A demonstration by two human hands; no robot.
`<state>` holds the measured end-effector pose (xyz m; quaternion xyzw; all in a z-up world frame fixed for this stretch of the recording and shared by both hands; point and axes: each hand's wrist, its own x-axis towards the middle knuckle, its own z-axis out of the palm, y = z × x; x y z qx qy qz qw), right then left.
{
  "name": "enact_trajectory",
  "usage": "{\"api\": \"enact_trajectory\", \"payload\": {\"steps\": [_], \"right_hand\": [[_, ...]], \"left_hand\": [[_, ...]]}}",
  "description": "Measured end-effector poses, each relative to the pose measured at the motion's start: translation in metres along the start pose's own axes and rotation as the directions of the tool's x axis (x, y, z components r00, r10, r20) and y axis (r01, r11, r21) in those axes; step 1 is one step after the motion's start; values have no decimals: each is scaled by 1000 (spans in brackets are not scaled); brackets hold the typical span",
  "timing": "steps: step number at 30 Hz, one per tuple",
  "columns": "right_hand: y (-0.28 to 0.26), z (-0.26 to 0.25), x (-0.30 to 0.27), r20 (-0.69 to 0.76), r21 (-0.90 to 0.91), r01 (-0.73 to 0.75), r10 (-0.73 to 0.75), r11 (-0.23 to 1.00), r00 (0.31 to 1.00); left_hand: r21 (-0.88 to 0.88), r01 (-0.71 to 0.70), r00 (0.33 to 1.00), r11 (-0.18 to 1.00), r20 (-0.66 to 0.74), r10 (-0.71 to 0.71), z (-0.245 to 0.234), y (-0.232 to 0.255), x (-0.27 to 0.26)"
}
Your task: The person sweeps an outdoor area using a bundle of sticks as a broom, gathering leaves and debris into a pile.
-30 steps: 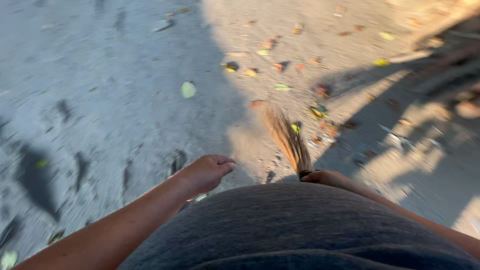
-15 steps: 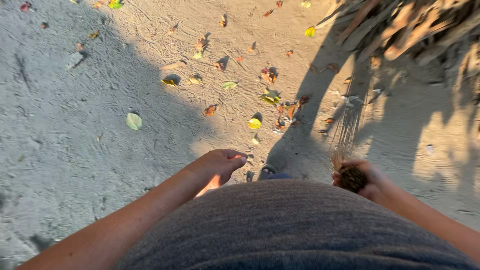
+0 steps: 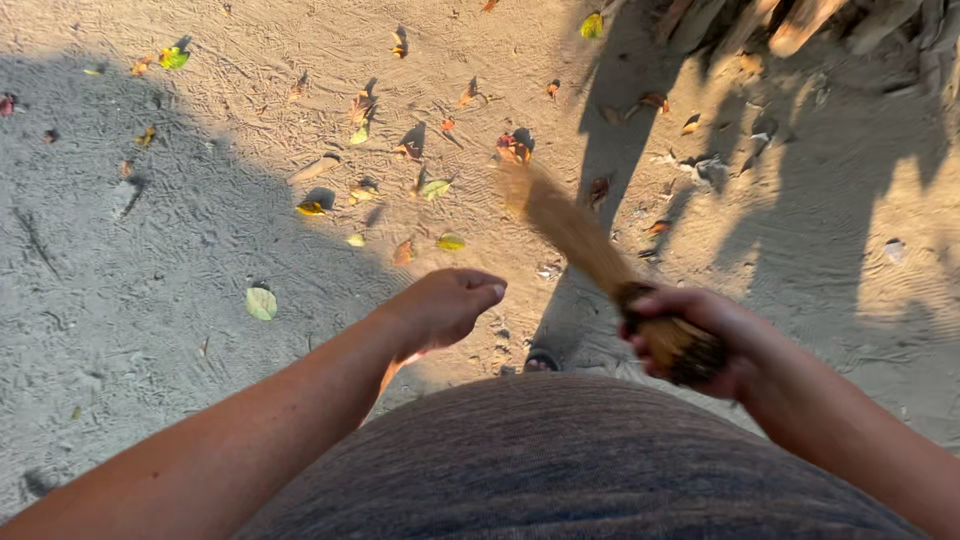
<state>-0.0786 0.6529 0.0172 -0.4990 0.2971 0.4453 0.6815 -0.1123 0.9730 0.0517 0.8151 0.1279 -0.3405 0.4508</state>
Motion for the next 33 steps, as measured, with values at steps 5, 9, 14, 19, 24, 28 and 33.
{"api": "enact_trajectory", "payload": {"steps": [5,9,14,19,24,28,33], "right_hand": [[-55,-101,21,-304,152,63,-14,986,952],[-89,-113,87,-417,215,77,20,974,909],[-108,11,153,-53,339,-85,109,937,993],[-125,97,114,-37,194,-74,82,978,996],[-134,73,112,-94,-115,40,-51,993,994],[-166,55,153,-379,55,128,-98,990,920],[-234,109,267,-332,263,93,-1,960,943]], "left_hand": [[70,-32,999,997,3,32,-24,47,10],[76,62,998,995,3,-62,-39,45,8],[59,76,997,995,1,-76,-64,43,26],[49,104,994,993,36,-106,-110,58,62],[61,93,991,994,88,-98,-176,51,109],[29,-40,998,999,55,38,-231,25,151],[-17,1,999,1000,47,0,-283,4,181]]}}
